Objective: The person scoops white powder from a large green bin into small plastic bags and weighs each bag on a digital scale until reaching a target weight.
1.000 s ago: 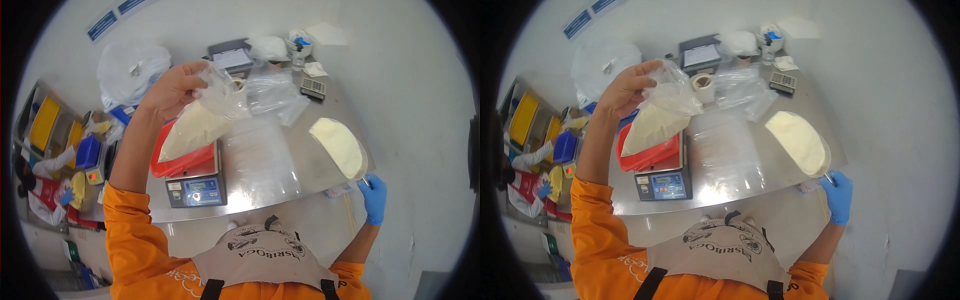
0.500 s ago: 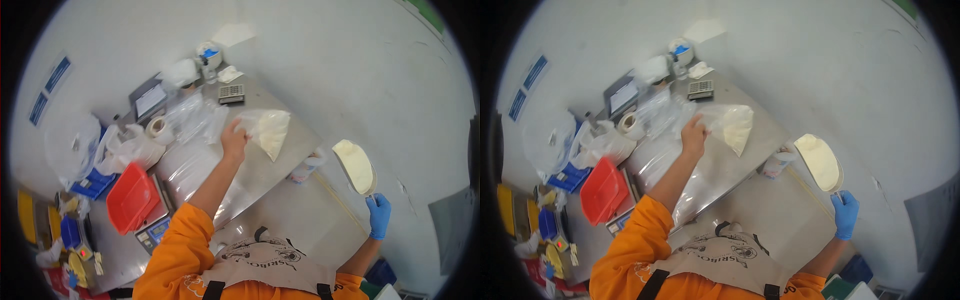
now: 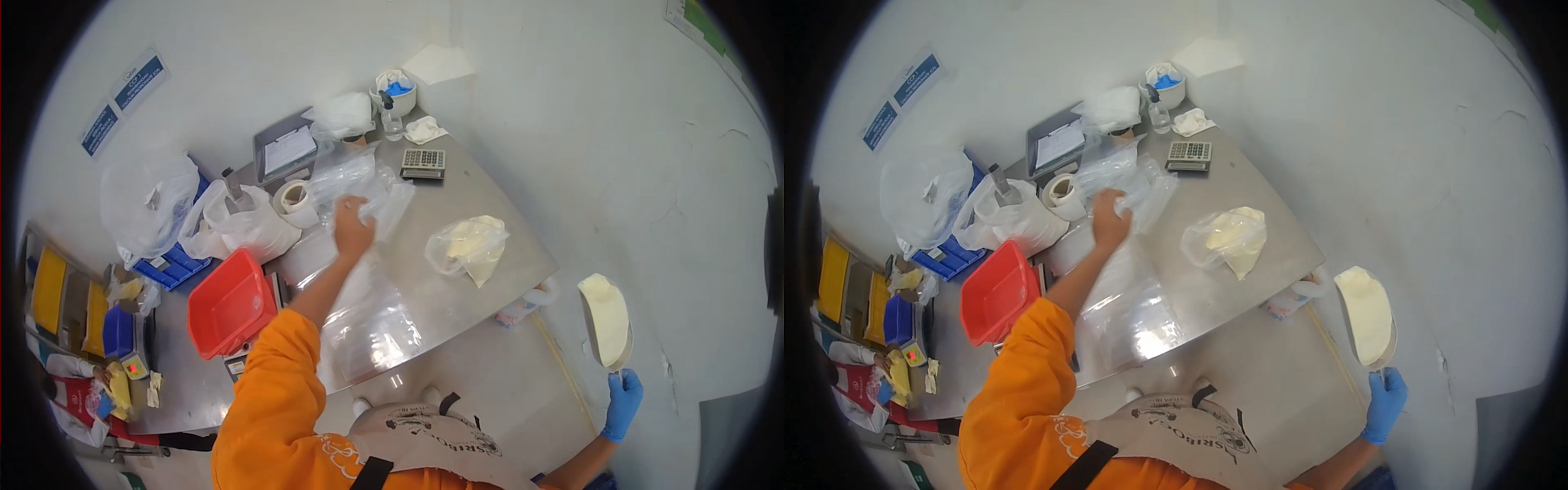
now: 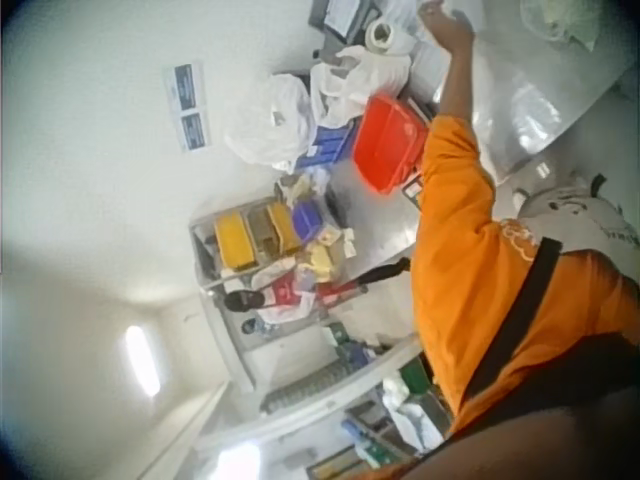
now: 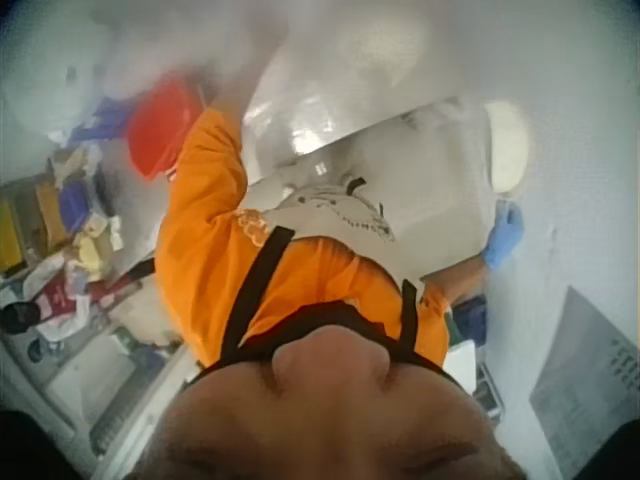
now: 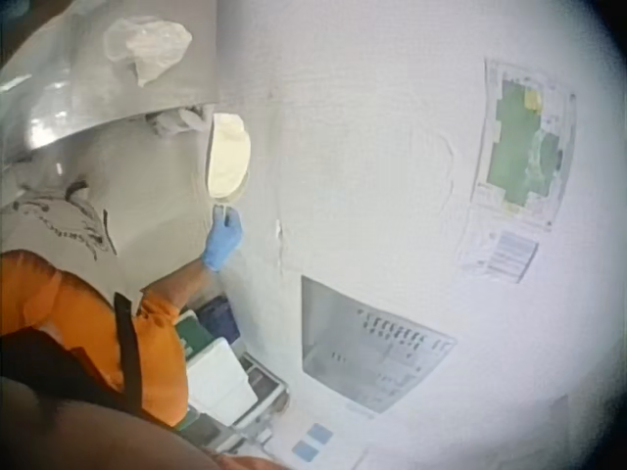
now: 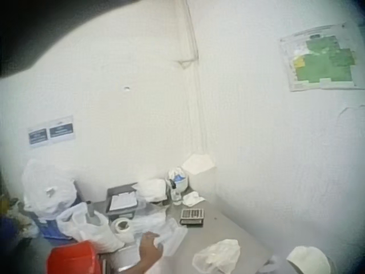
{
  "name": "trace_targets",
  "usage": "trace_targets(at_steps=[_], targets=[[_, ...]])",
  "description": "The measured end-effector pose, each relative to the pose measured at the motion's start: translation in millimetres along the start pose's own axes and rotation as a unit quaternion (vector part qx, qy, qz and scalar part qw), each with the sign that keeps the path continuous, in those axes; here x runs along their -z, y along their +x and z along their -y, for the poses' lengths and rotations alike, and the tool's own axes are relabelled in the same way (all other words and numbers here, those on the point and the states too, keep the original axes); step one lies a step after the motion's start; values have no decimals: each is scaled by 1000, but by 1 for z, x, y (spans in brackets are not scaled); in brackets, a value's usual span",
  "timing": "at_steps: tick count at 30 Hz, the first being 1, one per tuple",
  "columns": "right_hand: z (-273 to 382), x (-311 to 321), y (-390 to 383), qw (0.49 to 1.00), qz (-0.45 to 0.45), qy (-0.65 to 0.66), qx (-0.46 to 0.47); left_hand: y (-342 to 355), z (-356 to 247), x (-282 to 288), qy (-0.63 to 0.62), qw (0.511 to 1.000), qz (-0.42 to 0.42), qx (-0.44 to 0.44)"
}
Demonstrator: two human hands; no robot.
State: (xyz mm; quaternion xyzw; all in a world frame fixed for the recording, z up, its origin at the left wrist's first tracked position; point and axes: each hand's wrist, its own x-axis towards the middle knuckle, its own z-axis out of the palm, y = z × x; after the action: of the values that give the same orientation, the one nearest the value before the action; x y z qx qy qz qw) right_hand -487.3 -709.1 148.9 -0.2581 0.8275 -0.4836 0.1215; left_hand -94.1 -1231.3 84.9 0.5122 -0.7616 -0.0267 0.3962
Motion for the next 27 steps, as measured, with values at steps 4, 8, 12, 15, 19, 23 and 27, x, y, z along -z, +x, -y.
trace_targets(at_steps=[4, 8, 12, 15, 19, 23, 27], targets=[[-3, -1, 1, 1000, 4, 7, 19, 65, 47, 12, 281, 954, 88, -53], [25, -23, 1, 999, 38, 18, 19, 99, 111, 28, 317, 934, 121, -109], [31, -38, -2, 998, 45, -29, 36, 121, 58, 42, 121, 965, 31, -229], [44, -53, -8, 996, 57, -40, 60, 105, -10, 114, -3, 973, 15, -229], [68, -100, -13, 988, 119, 10, 99, 74, -9, 232, -49, 984, -18, -170], [101, -141, -26, 976, 170, 14, 134, 45, 19, 353, 48, 981, -44, -185], [137, -186, -41, 958, 228, 35, 172, -3, 47, 431, 242, 966, -18, -92]])
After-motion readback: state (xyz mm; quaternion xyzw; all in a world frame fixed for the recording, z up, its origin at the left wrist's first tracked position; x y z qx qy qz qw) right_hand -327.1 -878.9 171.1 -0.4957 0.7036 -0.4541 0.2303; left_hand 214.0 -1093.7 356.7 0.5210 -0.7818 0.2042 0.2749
